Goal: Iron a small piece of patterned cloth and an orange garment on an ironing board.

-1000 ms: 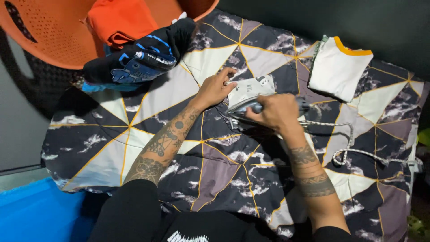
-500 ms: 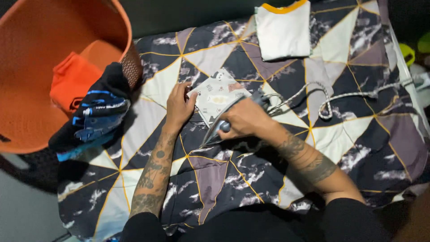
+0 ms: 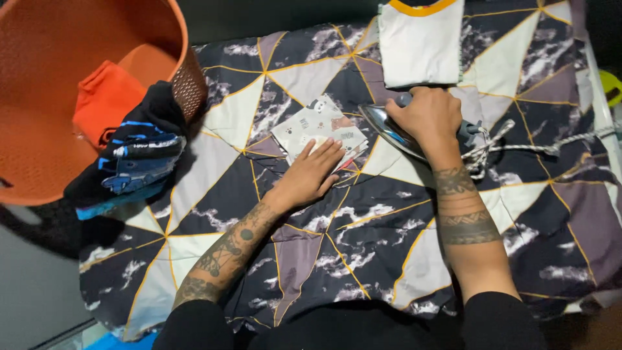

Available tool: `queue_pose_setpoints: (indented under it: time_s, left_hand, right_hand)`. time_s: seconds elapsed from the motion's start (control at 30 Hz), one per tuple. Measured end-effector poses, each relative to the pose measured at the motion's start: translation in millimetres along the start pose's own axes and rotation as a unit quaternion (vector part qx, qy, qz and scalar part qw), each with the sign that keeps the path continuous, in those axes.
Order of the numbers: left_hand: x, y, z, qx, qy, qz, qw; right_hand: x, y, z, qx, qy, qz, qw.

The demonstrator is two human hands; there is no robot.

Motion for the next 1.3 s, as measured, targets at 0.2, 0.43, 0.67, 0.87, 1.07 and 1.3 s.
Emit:
queue_pose_setpoints:
  time_s: [0.2, 0.43, 0.67, 0.87, 1.07, 1.3]
  left_hand:
    - [8, -12, -22, 0.019, -0.017, 0.039, 0.999]
    - [-11, -9, 2, 0.052, -0.020, 0.066, 0.996]
    - [-37, -23, 71, 0.363, -0.048, 0.072, 0.928]
    - [-49, -62, 95, 0.607, -0.102, 0.210, 0.760]
    - [-27, -144, -2, 0.638, 0.017, 0.323, 0.699]
    - [-7, -110, -4, 0.235, 0.197, 0.359, 0.882]
  right_hand:
    - [9, 1, -16, 0.038, 0.023, 0.018, 0.999]
    - [15, -2, -17, 0.073, 0.036, 0.018, 0.997]
    - [15, 3, -21, 0.074, 0.044, 0.013, 0.996]
    - [16, 2, -19, 0.069, 0.054, 0.006, 0.996]
    - [17, 0, -20, 0.075, 0.056, 0.017, 0.995]
    - [17, 0, -21, 0.083, 0.073, 0.030, 0.993]
Point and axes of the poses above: each hand's wrist, its own x-axis away from the middle knuckle, its own z-axis out of the back of the hand, y = z × x, the point moved 2 cm from there along -x, towards the middle knuckle, and after that the axes turned 13 degrees about -x, right-handed, at the moved point
